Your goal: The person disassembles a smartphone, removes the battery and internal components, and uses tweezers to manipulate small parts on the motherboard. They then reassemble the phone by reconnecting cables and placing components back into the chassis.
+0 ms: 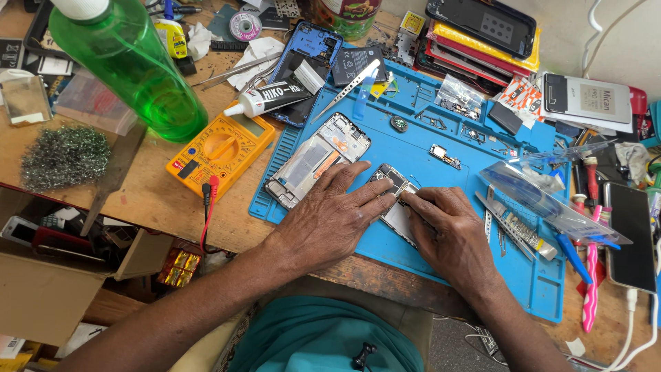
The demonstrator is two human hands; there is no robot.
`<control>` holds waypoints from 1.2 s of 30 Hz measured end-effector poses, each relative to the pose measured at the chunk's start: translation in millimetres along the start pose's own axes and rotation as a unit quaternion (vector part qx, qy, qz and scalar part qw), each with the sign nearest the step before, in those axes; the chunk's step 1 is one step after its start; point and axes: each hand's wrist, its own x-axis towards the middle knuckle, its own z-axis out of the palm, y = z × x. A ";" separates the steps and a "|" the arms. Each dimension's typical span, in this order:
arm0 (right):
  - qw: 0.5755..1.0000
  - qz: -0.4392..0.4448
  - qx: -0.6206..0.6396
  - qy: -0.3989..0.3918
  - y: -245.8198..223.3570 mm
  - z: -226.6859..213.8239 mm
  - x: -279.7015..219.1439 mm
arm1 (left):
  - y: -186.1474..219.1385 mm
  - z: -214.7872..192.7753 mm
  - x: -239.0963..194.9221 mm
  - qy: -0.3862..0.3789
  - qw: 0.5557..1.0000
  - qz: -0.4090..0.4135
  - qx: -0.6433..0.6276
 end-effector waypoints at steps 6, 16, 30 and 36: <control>1.000 0.004 0.002 -0.009 1.0 1.6 -0.7 | -0.4 1.1 -0.2 0.012 1.000 -0.002 -0.003; 1.000 -0.004 -0.002 -0.009 1.1 2.8 -0.7 | -1.0 2.2 -0.7 0.006 1.000 -0.005 -0.003; 1.000 -0.006 -0.004 -0.015 -1.1 2.2 0.8 | -1.3 2.1 -0.4 0.002 1.000 -0.007 -0.003; 0.999 -0.022 0.006 -0.030 -3.6 -5.1 7.6 | -1.7 3.5 -0.5 0.009 1.000 -0.001 0.005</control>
